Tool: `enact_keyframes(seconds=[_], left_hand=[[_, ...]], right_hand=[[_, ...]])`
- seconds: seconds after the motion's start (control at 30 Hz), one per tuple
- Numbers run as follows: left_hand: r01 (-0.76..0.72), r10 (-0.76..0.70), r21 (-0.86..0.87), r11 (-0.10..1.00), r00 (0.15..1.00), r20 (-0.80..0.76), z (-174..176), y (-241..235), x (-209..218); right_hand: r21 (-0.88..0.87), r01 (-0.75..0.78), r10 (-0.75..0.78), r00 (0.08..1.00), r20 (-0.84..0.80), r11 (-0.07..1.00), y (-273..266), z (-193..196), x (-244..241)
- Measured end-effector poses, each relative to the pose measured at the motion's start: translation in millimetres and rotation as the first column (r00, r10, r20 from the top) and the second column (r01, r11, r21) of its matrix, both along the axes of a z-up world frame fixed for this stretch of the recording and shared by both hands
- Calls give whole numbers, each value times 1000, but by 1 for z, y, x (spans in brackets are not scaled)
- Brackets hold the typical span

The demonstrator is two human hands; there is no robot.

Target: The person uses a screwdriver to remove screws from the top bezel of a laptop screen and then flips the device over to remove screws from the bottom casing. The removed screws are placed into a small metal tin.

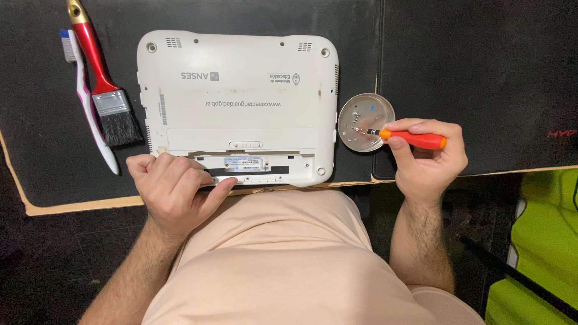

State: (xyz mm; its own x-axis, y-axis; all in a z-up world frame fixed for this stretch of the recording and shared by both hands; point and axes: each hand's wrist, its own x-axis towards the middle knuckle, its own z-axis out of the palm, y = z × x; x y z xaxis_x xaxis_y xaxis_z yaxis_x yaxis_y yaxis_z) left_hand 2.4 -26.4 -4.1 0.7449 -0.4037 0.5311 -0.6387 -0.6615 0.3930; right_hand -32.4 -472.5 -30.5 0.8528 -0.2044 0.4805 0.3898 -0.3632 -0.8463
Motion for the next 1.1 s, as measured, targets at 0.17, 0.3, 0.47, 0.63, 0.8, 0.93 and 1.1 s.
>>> enact_keyframes(seconds=[0.17, 0.3, 0.47, 0.63, 0.8, 0.93, 1.1], left_hand=[[-8, 8, 21, 1000, 1000, 4, 1, 0, 0], [-10, 9, 35, 999, 1000, 26, 1, -2, 1], [-9, 9, 39, 999, 1000, 11, 2, -1, 0], [-16, 16, 47, 999, 1000, 10, 1, -1, 0], [-17, 16, 47, 999, 1000, 23, 0, -1, 0], [-16, 15, 41, 999, 1000, 28, 0, -1, 0], [-21, 19, 44, 999, 999, 36, -1, -1, 1]], right_hand=[[50, 63, -59, 995, -75, 997, 6, 15, -3], [-25, 164, -166, 982, -87, 986, 15, 23, 1], [-11, 180, -180, 980, -86, 984, 17, 21, 1], [38, 178, -172, 978, -117, 983, 11, 19, 1], [27, 161, -156, 979, -131, 987, 7, 16, 2], [2, 175, -173, 975, -140, 985, 9, 20, 2], [-11, 210, -210, 971, -116, 978, 9, 20, 2]])
